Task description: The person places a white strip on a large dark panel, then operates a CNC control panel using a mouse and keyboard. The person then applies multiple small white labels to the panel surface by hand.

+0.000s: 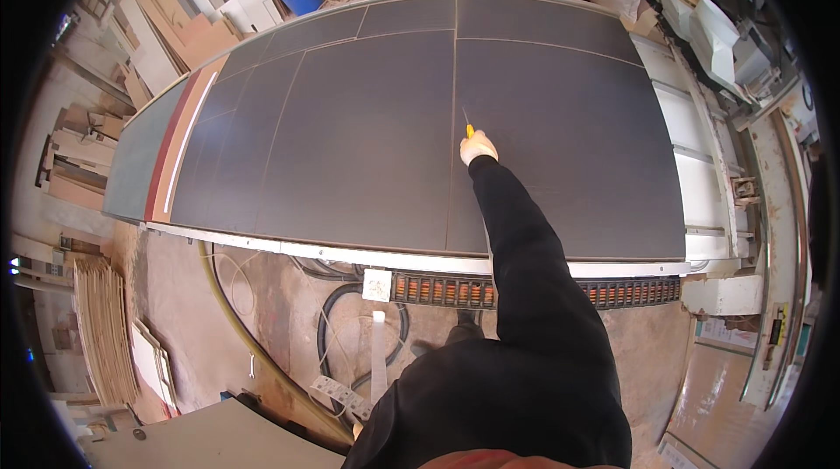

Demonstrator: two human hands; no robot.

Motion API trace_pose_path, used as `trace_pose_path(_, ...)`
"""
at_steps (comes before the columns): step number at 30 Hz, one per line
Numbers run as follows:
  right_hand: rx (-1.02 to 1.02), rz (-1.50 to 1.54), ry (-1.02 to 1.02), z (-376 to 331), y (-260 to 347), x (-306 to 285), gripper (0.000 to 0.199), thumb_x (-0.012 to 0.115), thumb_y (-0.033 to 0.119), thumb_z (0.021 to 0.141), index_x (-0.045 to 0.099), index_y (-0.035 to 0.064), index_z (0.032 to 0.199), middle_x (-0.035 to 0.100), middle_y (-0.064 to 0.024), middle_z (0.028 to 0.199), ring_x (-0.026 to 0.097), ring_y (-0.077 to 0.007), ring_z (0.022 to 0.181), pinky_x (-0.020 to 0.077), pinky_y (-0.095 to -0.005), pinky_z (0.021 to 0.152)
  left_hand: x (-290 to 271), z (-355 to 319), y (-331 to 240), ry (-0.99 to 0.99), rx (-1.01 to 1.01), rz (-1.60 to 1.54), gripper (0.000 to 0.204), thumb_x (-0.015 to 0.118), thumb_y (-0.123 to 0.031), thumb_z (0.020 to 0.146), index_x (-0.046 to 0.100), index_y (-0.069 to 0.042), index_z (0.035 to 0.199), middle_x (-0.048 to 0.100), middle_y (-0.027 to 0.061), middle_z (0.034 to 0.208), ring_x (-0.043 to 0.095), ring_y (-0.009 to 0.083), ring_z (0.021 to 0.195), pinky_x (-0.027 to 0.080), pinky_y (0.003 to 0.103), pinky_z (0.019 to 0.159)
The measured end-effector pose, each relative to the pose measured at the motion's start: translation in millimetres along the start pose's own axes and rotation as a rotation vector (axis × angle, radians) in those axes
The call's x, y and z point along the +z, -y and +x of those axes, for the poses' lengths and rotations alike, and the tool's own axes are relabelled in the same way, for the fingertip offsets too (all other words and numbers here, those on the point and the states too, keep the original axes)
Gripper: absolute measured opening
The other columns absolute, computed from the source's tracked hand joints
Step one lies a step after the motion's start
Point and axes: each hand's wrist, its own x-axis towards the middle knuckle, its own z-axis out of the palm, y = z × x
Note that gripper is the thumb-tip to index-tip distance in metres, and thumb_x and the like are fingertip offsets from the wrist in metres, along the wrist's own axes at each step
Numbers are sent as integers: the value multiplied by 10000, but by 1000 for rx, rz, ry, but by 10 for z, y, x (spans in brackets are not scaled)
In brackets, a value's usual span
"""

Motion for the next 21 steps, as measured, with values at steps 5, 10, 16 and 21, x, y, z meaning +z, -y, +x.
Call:
trace_pose_path(5, -36, 54, -1, -582, -682, 113, 417, 609, 325, 974, 597, -17, 1212, 704, -295, 1145, 667, -451, 1130, 529, -523, 967, 71, 170, 40, -18, 57, -11, 534, 603, -510, 920, 763, -1, 936, 733, 280, 961, 729, 394, 959, 541, 490, 837)
trace_pose_path(10, -249, 248, 397, -2091, -1648, 249, 279, 595, 283, 987, 599, 10, 1044, 670, -154, 802, 679, -285, 681, 525, -427, 622, 193, 350, -12, -81, 167, -87, 553, 607, -527, 916, 761, 3, 948, 734, 281, 964, 734, 373, 964, 533, 477, 827)
trace_pose_path(16, -176, 497, 899, -3703, -1993, -27, 81, 561, 145, 1013, 580, 69, 1033, 505, 27, 681, 474, -100, 509, 396, -298, 482, 213, 18, -446, -48, 224, -210, 582, 645, -536, 882, 753, 28, 976, 705, 314, 979, 700, 436, 1016, 525, 503, 851)
trace_pose_path(21, -404, 159, 896, -4381, -2424, -221, 311, 614, 233, 974, 638, 32, 1210, 665, -94, 860, 648, -221, 713, 533, -361, 663, 410, -258, -893, 12, 294, -278, 519, 710, -500, 870, 772, -28, 1075, 743, 258, 1023, 710, 410, 1018, 537, 469, 896)
